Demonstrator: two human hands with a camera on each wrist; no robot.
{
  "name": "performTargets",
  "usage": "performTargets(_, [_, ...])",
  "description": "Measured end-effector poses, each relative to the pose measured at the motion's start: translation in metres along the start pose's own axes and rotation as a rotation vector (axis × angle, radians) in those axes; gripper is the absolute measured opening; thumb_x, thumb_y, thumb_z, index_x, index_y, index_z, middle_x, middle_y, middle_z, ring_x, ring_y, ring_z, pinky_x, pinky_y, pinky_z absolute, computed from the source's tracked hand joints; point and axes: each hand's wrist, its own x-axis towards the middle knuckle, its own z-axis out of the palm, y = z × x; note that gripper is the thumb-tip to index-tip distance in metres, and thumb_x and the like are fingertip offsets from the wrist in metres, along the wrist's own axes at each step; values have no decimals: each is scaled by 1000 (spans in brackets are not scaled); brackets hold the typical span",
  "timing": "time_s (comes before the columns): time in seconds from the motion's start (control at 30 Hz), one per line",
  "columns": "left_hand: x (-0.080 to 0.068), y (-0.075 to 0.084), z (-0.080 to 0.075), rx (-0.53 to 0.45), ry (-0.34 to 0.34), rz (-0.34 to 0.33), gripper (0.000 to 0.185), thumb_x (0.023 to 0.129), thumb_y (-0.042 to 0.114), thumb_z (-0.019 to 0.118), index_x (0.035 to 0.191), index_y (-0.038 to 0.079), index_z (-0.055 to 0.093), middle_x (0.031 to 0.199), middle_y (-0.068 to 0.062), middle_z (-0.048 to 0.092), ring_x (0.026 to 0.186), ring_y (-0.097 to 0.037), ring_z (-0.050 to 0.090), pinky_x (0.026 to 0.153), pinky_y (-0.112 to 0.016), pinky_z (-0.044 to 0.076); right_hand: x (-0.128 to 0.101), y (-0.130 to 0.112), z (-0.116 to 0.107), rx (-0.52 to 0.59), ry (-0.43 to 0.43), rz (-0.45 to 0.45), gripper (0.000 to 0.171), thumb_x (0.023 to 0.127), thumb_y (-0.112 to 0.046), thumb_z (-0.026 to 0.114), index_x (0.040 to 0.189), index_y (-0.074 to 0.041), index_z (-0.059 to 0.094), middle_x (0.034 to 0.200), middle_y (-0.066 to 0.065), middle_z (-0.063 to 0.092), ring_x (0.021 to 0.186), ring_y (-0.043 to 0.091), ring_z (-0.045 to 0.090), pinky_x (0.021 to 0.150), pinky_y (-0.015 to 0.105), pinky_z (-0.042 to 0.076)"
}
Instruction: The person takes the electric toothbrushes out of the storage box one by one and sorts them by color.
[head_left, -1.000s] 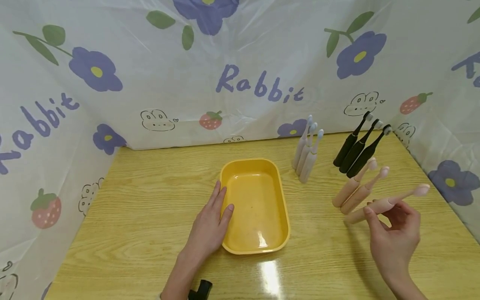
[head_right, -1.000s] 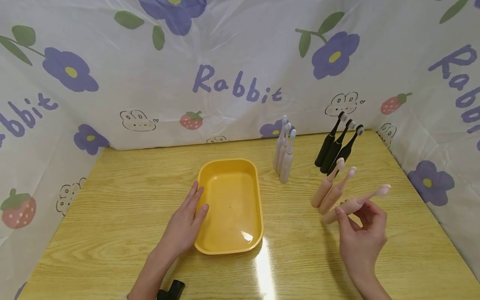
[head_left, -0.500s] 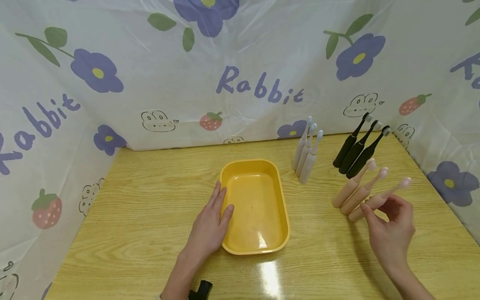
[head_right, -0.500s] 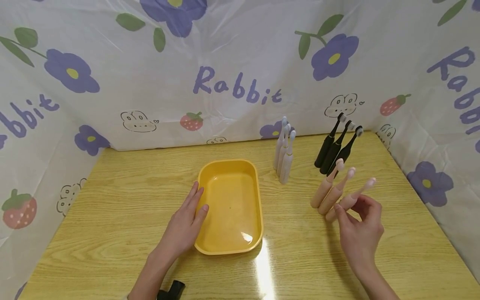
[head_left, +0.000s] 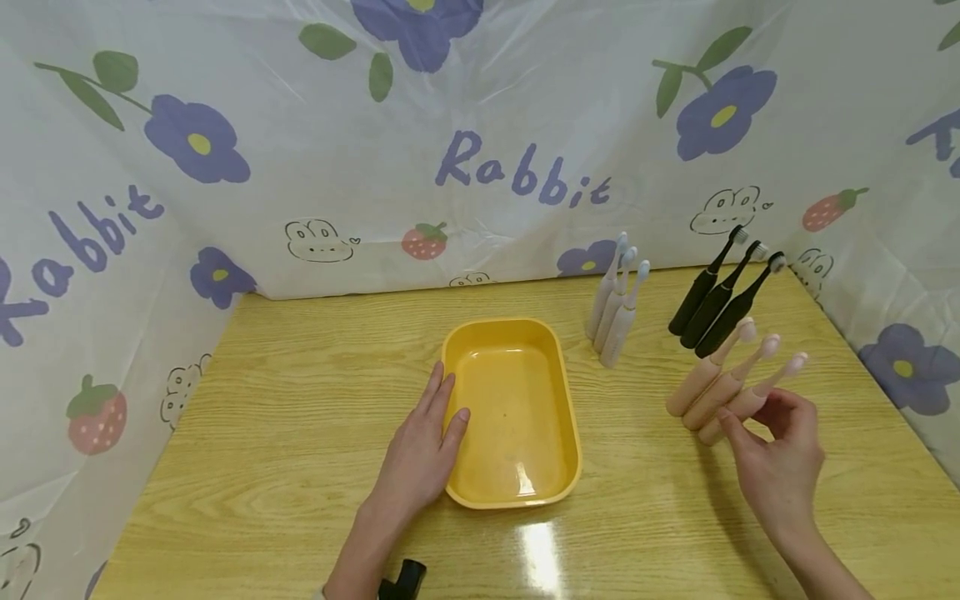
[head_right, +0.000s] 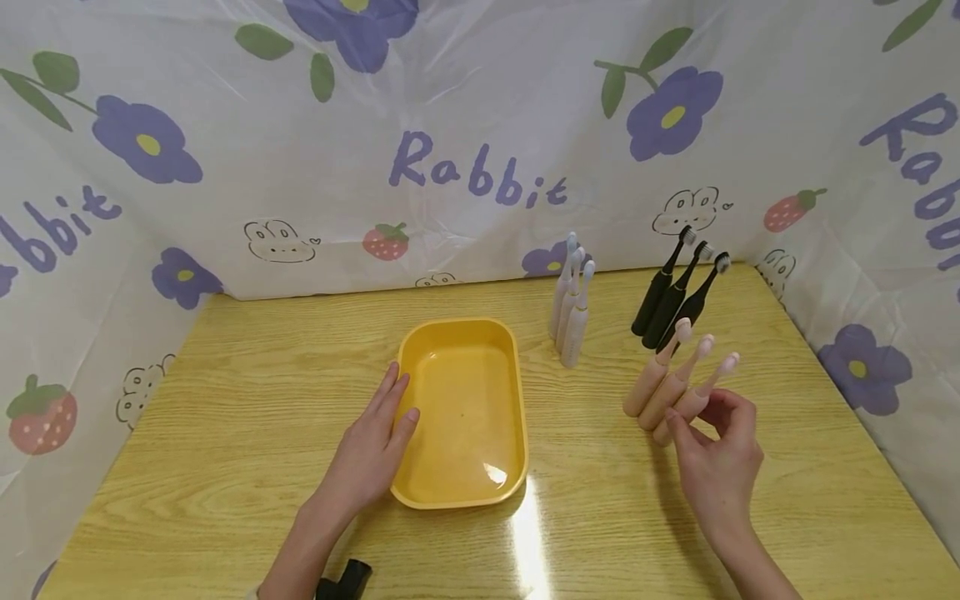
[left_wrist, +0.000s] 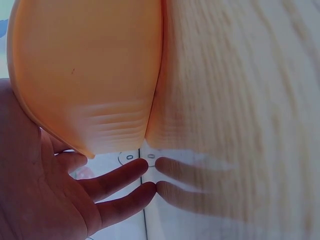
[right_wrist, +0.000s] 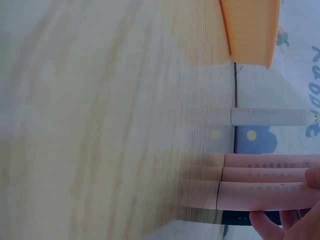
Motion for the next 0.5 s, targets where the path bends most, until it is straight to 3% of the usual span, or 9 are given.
performTargets(0.13, [1, 1, 1, 0, -5, 2, 62, 111, 42, 41, 162, 8, 31, 171, -1, 11, 145, -41, 37, 111, -62, 36, 0, -1, -3, -41, -56, 25, 46, 87, 5, 77, 127, 4, 54, 103, -15, 58, 93, -8, 60, 74, 6, 49])
performTargets(0.3, [2, 2, 3, 1, -9, 4, 62, 111, 41, 42, 162, 8, 31, 171, -1, 12, 144, -42, 37, 110, -63, 36, -1, -5, -10, -34, -100, 176, 57, 91, -5, 76, 140, -3, 46, 118, -11, 52, 102, -4, 56, 81, 5, 47])
performTargets(0.4, [2, 2, 2, 0, -11, 6, 62, 111, 42, 41, 162, 8, 31, 171, -1, 12, 144, -42, 38, 110, -63, 36, 2, -11, -17, 77, -6, 222, 55, 91, -1, 74, 138, -9, 46, 122, -7, 51, 106, 2, 57, 83, 6, 47])
performTargets(0.5, [1, 3, 1, 1, -12, 9, 63, 111, 44, 40, 162, 9, 31, 171, 0, 12, 145, -41, 37, 110, -62, 36, 7, -24, -26, 233, 161, 145, 42, 92, 6, 67, 129, -7, 52, 118, -1, 54, 105, 9, 58, 84, 10, 49])
